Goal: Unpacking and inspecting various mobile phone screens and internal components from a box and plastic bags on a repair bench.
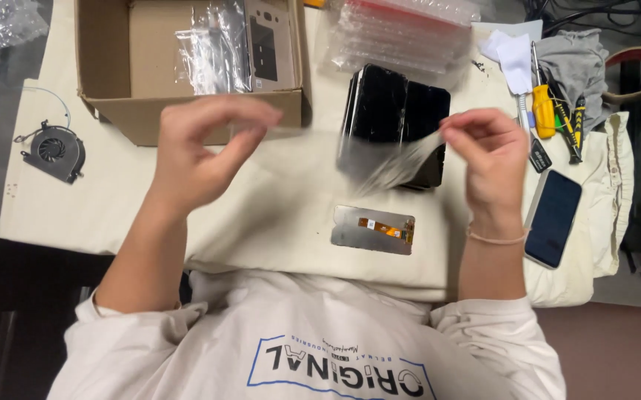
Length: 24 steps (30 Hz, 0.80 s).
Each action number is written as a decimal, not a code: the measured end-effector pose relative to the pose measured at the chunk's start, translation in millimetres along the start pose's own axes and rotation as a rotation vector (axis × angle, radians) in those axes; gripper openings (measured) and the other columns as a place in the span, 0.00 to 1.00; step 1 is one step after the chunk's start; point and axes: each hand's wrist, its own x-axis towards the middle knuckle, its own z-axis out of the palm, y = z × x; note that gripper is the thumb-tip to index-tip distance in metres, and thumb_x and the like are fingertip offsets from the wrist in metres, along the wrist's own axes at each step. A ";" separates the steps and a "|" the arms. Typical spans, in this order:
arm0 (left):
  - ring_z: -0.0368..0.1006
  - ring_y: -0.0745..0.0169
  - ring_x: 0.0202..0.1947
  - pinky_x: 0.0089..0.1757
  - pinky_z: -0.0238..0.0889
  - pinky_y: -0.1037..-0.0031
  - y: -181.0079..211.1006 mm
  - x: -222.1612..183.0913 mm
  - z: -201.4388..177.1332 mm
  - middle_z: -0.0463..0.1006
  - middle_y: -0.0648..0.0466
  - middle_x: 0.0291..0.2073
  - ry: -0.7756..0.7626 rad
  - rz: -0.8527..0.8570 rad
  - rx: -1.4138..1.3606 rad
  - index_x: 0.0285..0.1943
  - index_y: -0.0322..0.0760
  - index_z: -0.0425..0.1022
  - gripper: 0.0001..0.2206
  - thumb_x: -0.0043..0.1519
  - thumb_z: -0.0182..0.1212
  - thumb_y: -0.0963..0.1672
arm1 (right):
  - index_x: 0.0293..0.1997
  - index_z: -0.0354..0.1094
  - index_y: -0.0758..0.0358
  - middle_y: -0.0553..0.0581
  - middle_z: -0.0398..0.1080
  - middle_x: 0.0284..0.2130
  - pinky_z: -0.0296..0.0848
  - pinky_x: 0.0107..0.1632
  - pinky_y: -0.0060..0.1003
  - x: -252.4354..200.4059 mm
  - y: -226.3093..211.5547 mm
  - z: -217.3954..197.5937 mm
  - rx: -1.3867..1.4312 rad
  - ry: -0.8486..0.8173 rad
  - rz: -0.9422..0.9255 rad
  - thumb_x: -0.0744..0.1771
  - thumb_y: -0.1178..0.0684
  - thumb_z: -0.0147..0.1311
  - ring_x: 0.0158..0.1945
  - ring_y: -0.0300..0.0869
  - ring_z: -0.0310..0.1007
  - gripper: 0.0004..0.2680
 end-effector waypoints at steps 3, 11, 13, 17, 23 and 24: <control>0.79 0.52 0.48 0.49 0.70 0.68 -37.2 49.7 22.6 0.82 0.45 0.45 0.014 0.112 0.063 0.45 0.32 0.81 0.05 0.67 0.61 0.35 | 0.43 0.72 0.64 0.56 0.76 0.38 0.78 0.51 0.27 42.7 -6.4 -38.1 -0.151 0.169 -0.166 0.68 0.69 0.64 0.44 0.37 0.77 0.07; 0.77 0.54 0.37 0.38 0.65 0.67 -120.7 124.9 69.8 0.83 0.52 0.35 -0.015 0.224 0.321 0.45 0.37 0.85 0.08 0.60 0.69 0.36 | 0.44 0.71 0.68 0.59 0.73 0.38 0.75 0.50 0.32 113.0 19.0 -82.3 -0.286 0.253 -0.406 0.69 0.68 0.65 0.44 0.41 0.74 0.05; 0.81 0.59 0.37 0.43 0.68 0.67 -126.7 131.2 73.0 0.85 0.58 0.34 -0.057 0.114 0.301 0.52 0.38 0.81 0.14 0.58 0.68 0.36 | 0.44 0.72 0.68 0.59 0.74 0.39 0.76 0.49 0.32 119.6 28.3 -83.7 -0.287 0.241 -0.379 0.69 0.68 0.64 0.44 0.42 0.76 0.05; 0.80 0.61 0.36 0.43 0.65 0.68 -132.7 137.9 77.5 0.84 0.59 0.33 -0.130 -0.061 0.296 0.49 0.39 0.76 0.12 0.58 0.66 0.37 | 0.44 0.72 0.68 0.59 0.74 0.38 0.75 0.49 0.32 126.4 45.7 -86.4 -0.286 0.233 -0.350 0.69 0.67 0.62 0.44 0.41 0.76 0.04; 0.75 0.54 0.34 0.49 0.55 0.59 -164.5 142.9 90.5 0.82 0.63 0.30 -0.175 0.000 0.472 0.40 0.40 0.64 0.14 0.54 0.66 0.37 | 0.43 0.72 0.68 0.59 0.74 0.38 0.73 0.47 0.31 135.5 75.5 -87.2 -0.318 0.209 -0.331 0.68 0.68 0.62 0.44 0.41 0.75 0.04; 0.76 0.56 0.34 0.49 0.53 0.60 -166.0 143.2 92.3 0.82 0.63 0.29 -0.176 -0.006 0.480 0.41 0.40 0.64 0.13 0.54 0.66 0.37 | 0.42 0.72 0.68 0.59 0.74 0.38 0.73 0.47 0.30 136.1 78.8 -87.2 -0.309 0.210 -0.326 0.68 0.68 0.62 0.44 0.41 0.75 0.05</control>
